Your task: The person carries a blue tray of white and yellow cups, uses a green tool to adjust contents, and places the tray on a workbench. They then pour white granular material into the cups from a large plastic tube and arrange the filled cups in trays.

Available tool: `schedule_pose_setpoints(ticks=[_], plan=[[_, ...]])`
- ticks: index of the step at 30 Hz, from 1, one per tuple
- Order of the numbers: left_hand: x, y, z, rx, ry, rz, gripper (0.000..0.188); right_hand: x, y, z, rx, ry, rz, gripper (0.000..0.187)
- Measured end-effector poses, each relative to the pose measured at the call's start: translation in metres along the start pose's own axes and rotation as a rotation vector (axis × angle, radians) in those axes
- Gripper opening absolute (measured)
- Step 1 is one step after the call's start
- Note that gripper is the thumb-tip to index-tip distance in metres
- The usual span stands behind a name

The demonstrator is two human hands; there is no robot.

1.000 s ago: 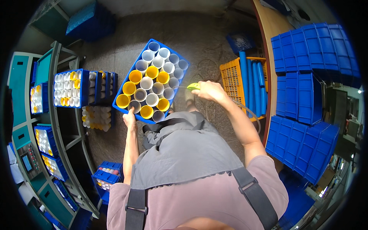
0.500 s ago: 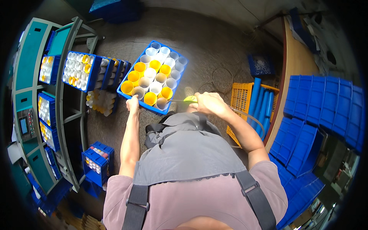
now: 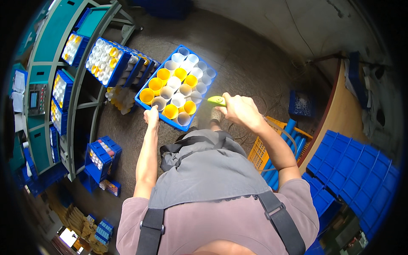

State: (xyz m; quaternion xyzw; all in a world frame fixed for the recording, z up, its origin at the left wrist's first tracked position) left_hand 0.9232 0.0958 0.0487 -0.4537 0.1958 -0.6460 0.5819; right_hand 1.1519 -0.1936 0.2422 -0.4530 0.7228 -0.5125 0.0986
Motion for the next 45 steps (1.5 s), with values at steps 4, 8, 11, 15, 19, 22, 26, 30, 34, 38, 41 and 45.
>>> schedule_pose_setpoints(ticks=[4,8,11,15,19,22,26,30,34,38,41,45], plan=[[0.005,-0.012,0.012,-0.032,0.029,0.012,0.048,-0.009,-0.021,-0.008,-0.026,-0.1,0.006,0.041],[-0.024,-0.031,0.021,-0.073,0.063,0.0,0.05,-0.037,-0.041,-0.014,0.067,-0.106,0.016,0.039],[-0.06,-0.06,0.021,-0.036,0.048,0.007,0.05,-0.074,-0.063,-0.013,0.093,-0.025,0.152,0.04],[-0.112,-0.09,0.033,0.077,0.046,-0.024,0.044,-0.13,-0.086,-0.022,0.303,0.015,0.219,0.04],[-0.183,-0.111,0.057,0.22,0.038,-0.1,0.033,-0.212,-0.103,-0.071,0.33,0.018,0.341,0.039],[-0.288,-0.141,0.103,0.353,0.071,-0.151,0.03,-0.319,-0.109,-0.14,0.333,-0.111,0.453,0.04],[-0.367,-0.157,0.131,0.544,0.033,-0.215,0.027,-0.366,-0.099,-0.196,0.489,0.113,0.305,0.042],[-0.467,-0.194,0.183,0.817,-0.145,-0.28,0.022,-0.406,-0.13,-0.253,0.52,0.094,0.401,0.043],[-0.573,-0.182,0.261,1.229,-0.28,-0.346,0.029,-0.454,-0.145,-0.284,0.436,0.272,0.501,0.043],[-0.692,-0.116,0.366,1.292,-0.513,-0.319,0.044,-0.5,-0.118,-0.297,0.243,0.435,0.367,0.046],[-0.753,-0.093,0.451,1.07,-0.436,-0.098,0.059,-0.516,-0.092,-0.305,0.086,0.511,0.294,0.045],[-0.796,-0.085,0.555,1.413,-0.811,0.018,0.07,-0.522,-0.07,-0.316,0.062,0.537,0.279,0.045]])
Point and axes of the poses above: each hand's wrist, its own x-axis away from the middle knuckle, its own y-axis out of the palm, z = x × y, the point moved 5 cm from there along -x, towards the middle knuckle, and after that the axes turned 8 degrees about z, right-handed, at the moved point
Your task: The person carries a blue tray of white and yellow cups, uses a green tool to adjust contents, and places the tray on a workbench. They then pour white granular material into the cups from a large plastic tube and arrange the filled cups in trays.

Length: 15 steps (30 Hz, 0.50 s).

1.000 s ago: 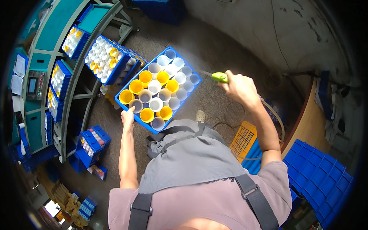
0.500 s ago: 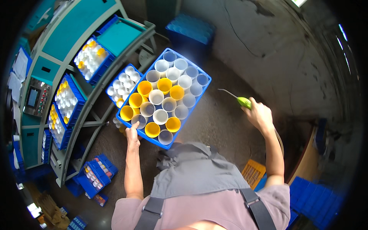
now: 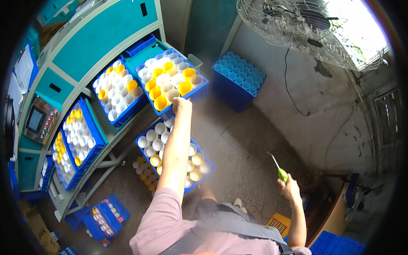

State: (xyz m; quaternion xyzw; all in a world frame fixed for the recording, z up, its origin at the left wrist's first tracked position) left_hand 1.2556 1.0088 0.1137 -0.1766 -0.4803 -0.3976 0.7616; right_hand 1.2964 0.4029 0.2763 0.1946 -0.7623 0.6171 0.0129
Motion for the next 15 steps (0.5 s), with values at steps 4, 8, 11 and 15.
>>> schedule_pose_setpoints(ticks=[4,8,11,15], plan=[[-0.017,0.069,0.019,0.026,0.008,-0.145,0.081,0.007,0.013,0.0,0.014,0.105,-0.052,0.039],[-0.072,0.108,0.045,-0.076,0.132,-0.602,0.118,0.016,0.028,0.009,0.02,0.224,-0.095,0.043],[-0.101,0.079,0.049,-0.281,0.072,-0.881,0.092,0.025,0.048,0.018,-0.032,0.229,-0.145,0.052],[-0.132,-0.045,0.079,-0.183,0.195,-0.914,0.035,0.047,0.093,0.052,-0.137,0.325,-0.206,0.047]])
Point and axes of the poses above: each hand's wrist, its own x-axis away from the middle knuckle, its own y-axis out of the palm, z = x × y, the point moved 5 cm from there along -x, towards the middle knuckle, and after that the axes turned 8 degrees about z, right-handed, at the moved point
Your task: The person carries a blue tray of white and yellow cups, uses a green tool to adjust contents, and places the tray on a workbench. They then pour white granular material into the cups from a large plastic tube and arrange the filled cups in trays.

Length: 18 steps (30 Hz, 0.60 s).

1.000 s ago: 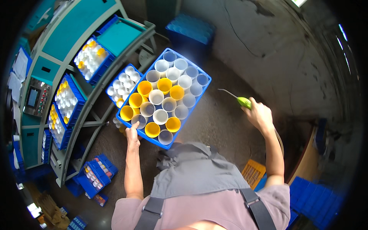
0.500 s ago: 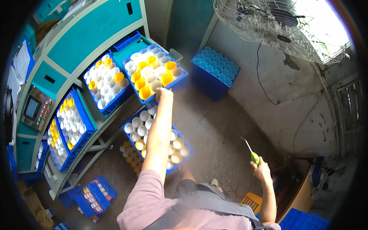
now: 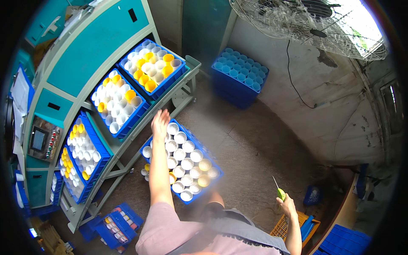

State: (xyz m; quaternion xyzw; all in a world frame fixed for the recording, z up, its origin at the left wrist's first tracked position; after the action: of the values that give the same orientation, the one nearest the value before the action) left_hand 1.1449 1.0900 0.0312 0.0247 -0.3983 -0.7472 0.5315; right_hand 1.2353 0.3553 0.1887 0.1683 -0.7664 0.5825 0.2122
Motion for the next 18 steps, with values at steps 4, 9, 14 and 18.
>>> schedule_pose_setpoints(ticks=[4,9,14,18], plan=[[0.127,-0.179,0.017,0.037,0.009,0.477,0.023,0.009,0.056,0.081,0.045,-0.036,0.01,0.053],[0.362,-0.413,-0.002,-0.246,-0.341,1.053,0.038,0.009,0.177,0.214,0.183,0.02,-0.163,0.06],[0.528,-0.531,-0.005,-0.404,-0.462,1.012,0.025,0.031,0.292,0.276,0.261,-0.152,-0.272,0.056],[0.537,-0.559,0.085,-0.62,-0.275,0.954,0.018,0.089,0.316,0.255,0.344,-0.261,-0.364,0.062]])
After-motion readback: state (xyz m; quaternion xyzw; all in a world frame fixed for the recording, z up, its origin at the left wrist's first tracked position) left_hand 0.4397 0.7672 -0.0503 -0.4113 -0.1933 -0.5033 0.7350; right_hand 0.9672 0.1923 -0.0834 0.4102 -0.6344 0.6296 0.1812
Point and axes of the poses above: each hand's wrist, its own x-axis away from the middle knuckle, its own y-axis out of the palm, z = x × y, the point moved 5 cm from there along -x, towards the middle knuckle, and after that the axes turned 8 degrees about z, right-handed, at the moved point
